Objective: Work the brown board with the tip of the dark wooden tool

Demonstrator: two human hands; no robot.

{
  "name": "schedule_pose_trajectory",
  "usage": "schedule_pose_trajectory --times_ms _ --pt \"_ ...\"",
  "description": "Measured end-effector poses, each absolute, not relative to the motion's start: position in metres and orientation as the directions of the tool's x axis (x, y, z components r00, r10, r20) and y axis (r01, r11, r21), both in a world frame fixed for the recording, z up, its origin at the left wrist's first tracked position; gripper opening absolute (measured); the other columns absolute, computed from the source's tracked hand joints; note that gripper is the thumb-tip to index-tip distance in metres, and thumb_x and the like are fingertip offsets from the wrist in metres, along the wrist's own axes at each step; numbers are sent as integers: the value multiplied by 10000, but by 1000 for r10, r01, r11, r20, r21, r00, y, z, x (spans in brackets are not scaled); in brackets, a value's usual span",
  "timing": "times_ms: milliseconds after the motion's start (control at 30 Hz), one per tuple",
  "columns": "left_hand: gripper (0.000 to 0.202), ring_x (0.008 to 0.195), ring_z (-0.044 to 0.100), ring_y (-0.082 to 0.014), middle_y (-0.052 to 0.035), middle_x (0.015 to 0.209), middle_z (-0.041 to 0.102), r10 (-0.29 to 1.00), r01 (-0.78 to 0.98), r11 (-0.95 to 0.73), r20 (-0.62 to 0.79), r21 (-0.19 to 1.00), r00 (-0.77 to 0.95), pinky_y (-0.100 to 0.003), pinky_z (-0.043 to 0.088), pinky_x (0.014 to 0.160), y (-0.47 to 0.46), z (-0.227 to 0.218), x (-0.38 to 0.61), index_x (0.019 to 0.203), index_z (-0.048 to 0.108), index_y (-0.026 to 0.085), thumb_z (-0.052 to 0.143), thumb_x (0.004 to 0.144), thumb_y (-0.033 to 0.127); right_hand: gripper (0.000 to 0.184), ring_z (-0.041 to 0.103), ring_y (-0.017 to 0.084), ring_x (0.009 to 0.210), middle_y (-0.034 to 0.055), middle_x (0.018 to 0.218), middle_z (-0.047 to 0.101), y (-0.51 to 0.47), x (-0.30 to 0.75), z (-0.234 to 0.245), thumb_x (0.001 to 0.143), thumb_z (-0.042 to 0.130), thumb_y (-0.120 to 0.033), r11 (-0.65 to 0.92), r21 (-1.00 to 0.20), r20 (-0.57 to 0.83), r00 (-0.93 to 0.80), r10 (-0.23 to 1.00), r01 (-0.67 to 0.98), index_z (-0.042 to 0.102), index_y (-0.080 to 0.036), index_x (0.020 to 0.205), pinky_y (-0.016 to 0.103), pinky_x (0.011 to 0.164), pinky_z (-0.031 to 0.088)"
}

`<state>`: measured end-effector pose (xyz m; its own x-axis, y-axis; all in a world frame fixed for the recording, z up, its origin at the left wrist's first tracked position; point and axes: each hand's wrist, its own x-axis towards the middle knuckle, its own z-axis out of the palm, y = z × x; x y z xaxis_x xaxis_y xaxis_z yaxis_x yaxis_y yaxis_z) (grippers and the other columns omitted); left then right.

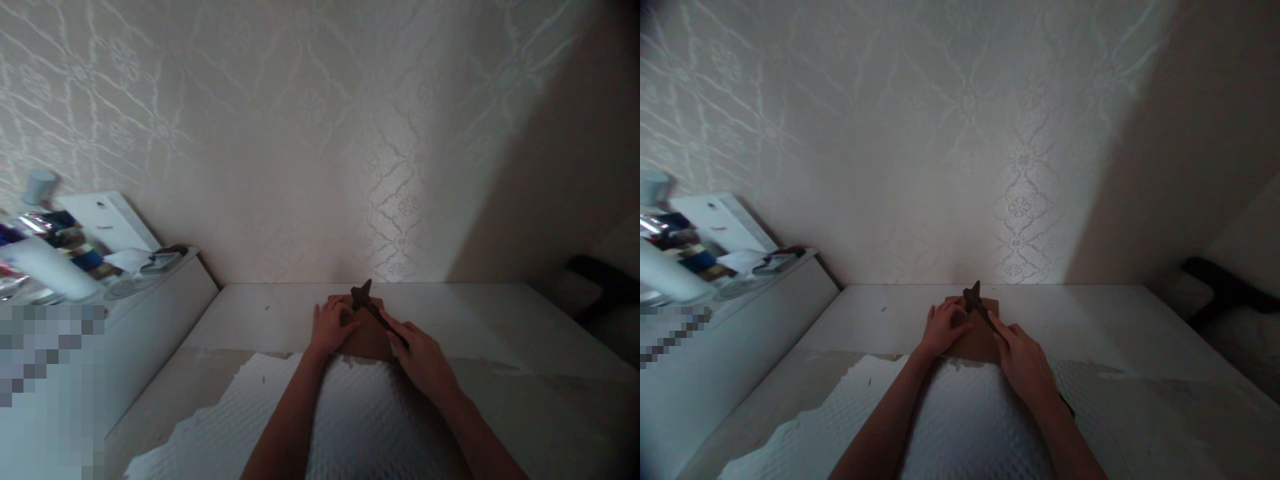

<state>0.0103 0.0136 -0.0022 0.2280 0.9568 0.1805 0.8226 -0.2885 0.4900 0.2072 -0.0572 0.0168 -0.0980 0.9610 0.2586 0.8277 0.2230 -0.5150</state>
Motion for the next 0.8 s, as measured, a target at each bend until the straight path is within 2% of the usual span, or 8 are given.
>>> schedule_pose_trajectory --times_ms 800 --pt "318 1301 375 -233 -31 1387 458 958 827 -287 169 483 233 -555 160 1098 14 -5 10 1040 564 262 637 791 447 456 631 184 769 64 910 640 -57 208 13 937 323 -312 244 -530 267 -113 957 812 441 -261 1374 315 744 474"
